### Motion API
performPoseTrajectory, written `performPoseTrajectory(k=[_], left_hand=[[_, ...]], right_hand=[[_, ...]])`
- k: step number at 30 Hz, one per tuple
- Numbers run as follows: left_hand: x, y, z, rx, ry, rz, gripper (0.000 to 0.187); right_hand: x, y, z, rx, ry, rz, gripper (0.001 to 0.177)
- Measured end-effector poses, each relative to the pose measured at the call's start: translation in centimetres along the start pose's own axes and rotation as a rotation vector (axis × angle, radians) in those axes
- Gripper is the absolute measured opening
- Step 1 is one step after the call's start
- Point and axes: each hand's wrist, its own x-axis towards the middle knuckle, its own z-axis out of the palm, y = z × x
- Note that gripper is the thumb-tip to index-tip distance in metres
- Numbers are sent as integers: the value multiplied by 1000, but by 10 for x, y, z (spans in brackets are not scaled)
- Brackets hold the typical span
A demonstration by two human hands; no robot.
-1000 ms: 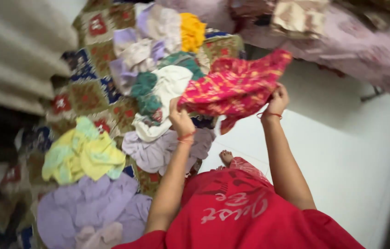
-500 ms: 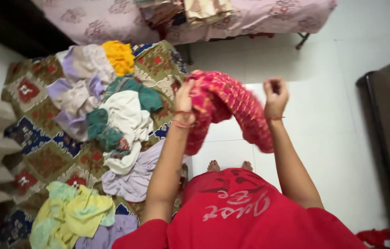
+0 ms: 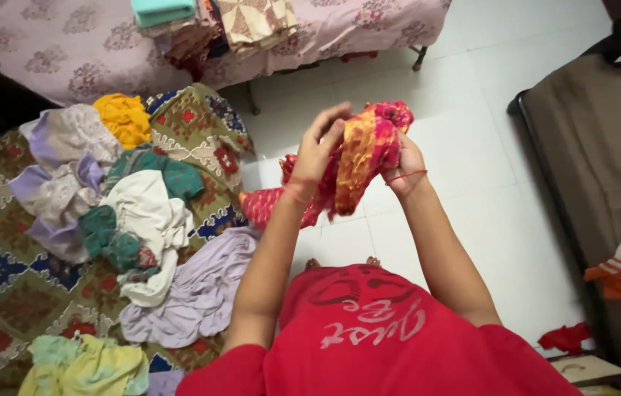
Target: The person picks up a red patterned cloth, a white garment, and a green patterned fabric from a bed, folds each by hand, and places them onto a stack on another bed.
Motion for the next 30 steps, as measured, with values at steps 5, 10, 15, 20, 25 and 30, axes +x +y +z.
performPoseTrajectory(k=[5,10,15,20,25,30], left_hand=[[-4,-33,27,124,18,-31,29],[7,-48,53,109,199,-33,25],[8,-40,73,-108,292,-118,23],[15,-73,73,-53,305,-49,22],[10,-60,87,37,342,-85,22],[10,-62,88,231,437,-98,16]], right_hand=[[-15,-36,16,32,-42,-30,41],[-40,-41,51,-86,-91,-92,46],[-33,-33,16,-658,-121,-518,59],[-38,-41,9,-890,61,-471,32],[-55,-59,35,-1307,188,-700,13],[-30,-74,-9,-1373,349,-710,21]])
